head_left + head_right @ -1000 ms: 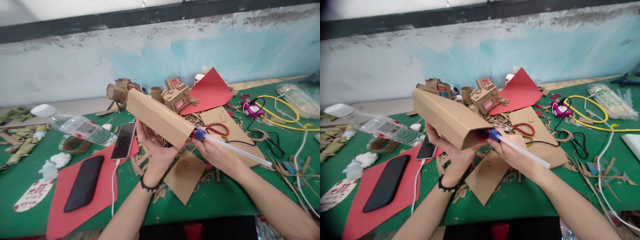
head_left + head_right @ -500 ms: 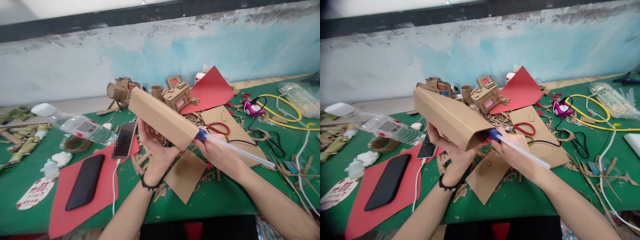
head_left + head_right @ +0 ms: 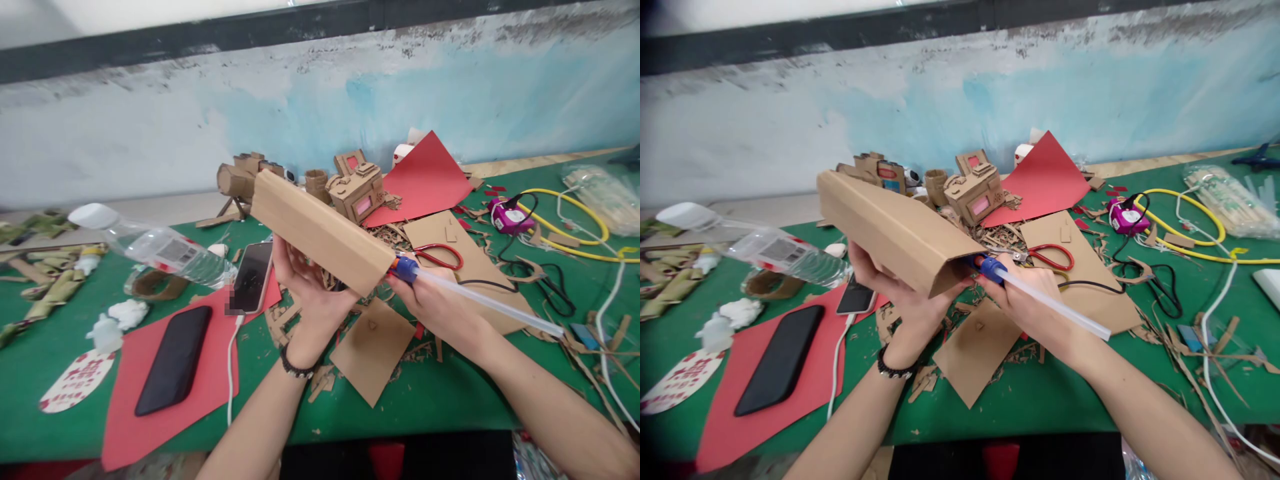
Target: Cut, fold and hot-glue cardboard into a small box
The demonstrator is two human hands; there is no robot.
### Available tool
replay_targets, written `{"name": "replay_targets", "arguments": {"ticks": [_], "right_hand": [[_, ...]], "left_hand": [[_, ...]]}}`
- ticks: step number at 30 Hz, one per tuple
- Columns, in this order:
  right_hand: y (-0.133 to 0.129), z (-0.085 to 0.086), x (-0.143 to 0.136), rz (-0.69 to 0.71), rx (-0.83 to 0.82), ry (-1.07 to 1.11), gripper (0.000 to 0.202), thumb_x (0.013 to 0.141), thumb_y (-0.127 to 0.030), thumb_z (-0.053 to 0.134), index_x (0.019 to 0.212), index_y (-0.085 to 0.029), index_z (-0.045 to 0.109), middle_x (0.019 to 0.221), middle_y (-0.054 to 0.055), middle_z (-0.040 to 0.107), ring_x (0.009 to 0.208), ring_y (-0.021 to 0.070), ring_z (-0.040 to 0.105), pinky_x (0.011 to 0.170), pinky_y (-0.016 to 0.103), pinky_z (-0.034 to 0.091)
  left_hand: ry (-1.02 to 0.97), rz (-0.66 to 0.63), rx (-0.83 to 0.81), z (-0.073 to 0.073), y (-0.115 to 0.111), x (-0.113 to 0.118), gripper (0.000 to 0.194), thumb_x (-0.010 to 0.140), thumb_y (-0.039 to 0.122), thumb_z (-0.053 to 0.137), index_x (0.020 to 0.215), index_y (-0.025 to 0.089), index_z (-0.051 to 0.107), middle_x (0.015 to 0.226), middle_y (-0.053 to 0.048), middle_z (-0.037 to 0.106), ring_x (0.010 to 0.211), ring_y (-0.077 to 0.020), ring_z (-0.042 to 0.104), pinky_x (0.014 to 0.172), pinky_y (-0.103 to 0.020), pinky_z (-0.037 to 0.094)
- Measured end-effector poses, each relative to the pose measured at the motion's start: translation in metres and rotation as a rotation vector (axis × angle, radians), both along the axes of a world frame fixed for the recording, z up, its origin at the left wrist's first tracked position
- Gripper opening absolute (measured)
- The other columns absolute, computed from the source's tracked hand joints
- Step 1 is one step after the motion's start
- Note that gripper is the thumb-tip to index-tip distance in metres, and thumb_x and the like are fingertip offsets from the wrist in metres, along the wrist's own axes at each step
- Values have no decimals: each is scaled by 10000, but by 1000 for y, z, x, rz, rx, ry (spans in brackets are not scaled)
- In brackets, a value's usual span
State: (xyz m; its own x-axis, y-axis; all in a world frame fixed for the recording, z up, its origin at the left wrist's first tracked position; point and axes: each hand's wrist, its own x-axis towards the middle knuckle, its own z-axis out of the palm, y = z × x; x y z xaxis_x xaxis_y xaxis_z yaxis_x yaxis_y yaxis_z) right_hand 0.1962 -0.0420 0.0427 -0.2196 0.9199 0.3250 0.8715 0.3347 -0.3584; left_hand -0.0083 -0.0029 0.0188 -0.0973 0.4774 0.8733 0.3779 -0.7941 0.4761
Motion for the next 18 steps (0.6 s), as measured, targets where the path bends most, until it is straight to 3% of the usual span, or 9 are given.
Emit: {"name": "replay_targets", "arguments": {"ticks": [5,13,18], "right_hand": [[0,-4,1,-1,79,-18,688,1154,-638,265,982,-174,744,676,81,722,548,208,621,577,332,285],[0,-5,3,13,139,0,716,1155,-648,239,1074,-162,759,651,68,699,523,212,598,571,334,273],[-1,-3,2,1,113,-11,711,1147,-662,260,1064,-153,749,641,72,694,519,213,587,570,334,255]], "left_hand": [[-26,23,-71,-1,0,-2,1415,623,521,1063,1698,480,144,1802,-63,198,1689,-375,272,1369,-583,366],[-55,58,-74,-1,2,-2,1424,601,522,1071,1680,418,149,1836,-97,102,1715,-405,197,1390,-578,321],[-90,129,-158,7,-1,-4,1421,601,628,1038,1677,356,150,1835,-141,115,1727,-393,161,1409,-563,276]]}}
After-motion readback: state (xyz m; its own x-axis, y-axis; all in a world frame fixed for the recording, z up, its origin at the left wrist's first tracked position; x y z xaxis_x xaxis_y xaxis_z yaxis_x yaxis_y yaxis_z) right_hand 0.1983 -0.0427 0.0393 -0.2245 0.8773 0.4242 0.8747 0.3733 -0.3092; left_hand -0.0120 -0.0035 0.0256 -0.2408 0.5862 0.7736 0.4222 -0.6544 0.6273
